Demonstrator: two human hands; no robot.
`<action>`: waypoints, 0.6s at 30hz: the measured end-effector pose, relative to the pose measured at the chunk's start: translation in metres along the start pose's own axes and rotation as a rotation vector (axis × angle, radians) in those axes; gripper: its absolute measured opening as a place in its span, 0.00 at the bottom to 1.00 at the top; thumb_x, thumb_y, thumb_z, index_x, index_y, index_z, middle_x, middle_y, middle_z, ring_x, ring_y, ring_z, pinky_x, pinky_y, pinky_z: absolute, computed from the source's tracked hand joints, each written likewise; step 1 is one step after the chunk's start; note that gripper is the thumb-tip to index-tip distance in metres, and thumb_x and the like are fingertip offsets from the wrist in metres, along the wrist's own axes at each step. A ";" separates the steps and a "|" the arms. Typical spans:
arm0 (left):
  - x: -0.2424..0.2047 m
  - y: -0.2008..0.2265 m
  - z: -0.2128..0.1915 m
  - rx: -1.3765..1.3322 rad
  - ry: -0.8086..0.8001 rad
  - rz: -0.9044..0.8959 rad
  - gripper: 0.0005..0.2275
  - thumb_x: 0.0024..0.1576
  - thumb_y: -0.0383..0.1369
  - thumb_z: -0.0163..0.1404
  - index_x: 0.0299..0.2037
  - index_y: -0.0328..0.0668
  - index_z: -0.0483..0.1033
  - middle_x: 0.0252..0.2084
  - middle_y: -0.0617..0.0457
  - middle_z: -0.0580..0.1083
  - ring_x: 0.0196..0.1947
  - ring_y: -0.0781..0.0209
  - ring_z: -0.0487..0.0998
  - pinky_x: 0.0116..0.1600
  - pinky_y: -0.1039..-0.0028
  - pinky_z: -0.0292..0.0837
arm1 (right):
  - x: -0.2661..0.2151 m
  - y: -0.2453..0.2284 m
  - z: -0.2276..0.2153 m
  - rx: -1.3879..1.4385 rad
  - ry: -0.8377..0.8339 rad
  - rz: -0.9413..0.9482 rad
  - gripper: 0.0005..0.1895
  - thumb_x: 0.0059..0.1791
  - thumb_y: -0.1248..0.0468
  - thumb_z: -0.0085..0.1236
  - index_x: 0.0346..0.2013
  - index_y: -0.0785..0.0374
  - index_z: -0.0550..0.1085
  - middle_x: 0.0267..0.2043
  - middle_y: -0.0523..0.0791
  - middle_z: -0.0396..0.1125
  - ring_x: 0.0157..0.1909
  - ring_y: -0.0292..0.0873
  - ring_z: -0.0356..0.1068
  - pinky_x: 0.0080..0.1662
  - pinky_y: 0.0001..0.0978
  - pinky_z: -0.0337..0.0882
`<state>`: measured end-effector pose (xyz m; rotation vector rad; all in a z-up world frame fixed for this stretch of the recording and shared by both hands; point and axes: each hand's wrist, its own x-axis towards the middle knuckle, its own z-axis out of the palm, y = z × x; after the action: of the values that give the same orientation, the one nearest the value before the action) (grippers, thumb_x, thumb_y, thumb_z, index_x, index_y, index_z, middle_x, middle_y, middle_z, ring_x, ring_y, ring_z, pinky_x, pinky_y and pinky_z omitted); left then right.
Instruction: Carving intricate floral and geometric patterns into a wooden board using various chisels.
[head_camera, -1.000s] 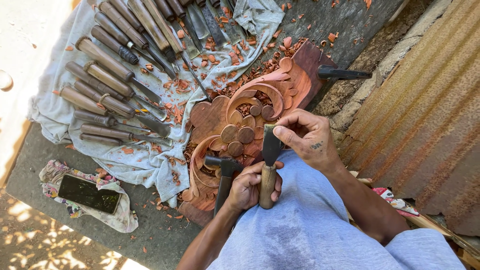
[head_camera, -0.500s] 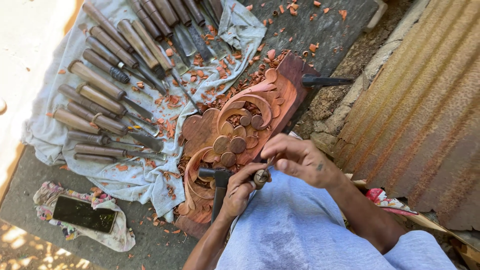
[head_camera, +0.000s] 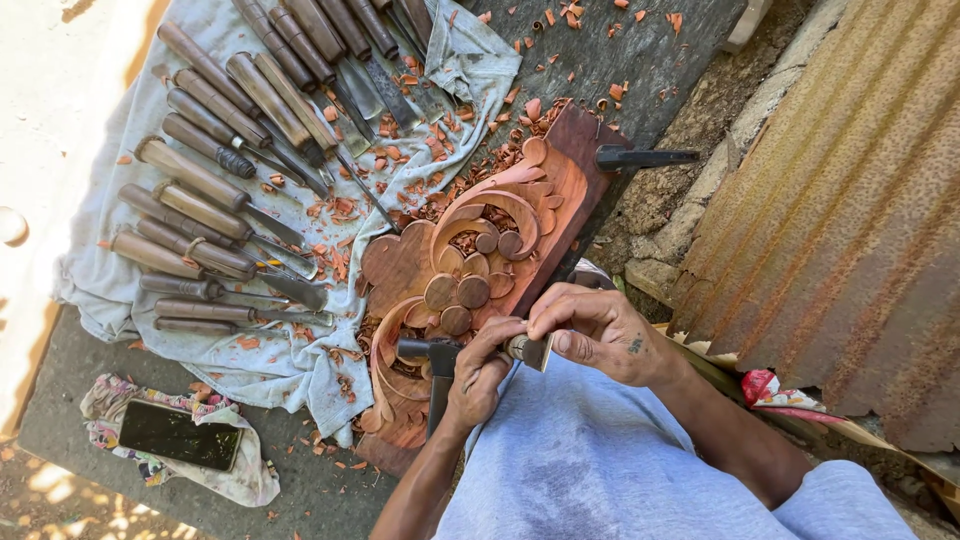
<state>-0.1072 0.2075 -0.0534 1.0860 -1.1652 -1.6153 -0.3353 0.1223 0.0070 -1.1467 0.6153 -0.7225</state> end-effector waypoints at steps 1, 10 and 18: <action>0.001 0.001 0.000 0.000 0.001 0.001 0.22 0.51 0.17 0.40 0.56 0.32 0.74 0.54 0.44 0.73 0.55 0.53 0.74 0.63 0.68 0.66 | 0.000 0.000 -0.001 0.000 -0.001 0.000 0.15 0.56 0.57 0.58 0.46 0.67 0.79 0.49 0.48 0.71 0.52 0.40 0.71 0.55 0.33 0.71; 0.000 0.000 -0.002 0.061 0.012 0.022 0.23 0.49 0.16 0.40 0.56 0.33 0.75 0.55 0.43 0.72 0.58 0.51 0.73 0.65 0.67 0.65 | -0.001 0.001 -0.003 -0.020 0.000 -0.007 0.19 0.55 0.53 0.58 0.46 0.68 0.79 0.49 0.48 0.71 0.52 0.40 0.71 0.53 0.32 0.70; -0.004 -0.004 -0.002 0.086 0.017 0.013 0.23 0.50 0.16 0.40 0.56 0.34 0.75 0.55 0.43 0.72 0.57 0.52 0.74 0.64 0.68 0.66 | -0.003 0.001 -0.003 -0.025 -0.006 -0.008 0.22 0.56 0.49 0.56 0.45 0.69 0.79 0.49 0.50 0.71 0.52 0.41 0.71 0.54 0.33 0.71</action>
<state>-0.1051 0.2112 -0.0565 1.1426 -1.2375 -1.5549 -0.3392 0.1227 0.0048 -1.1750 0.6165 -0.7193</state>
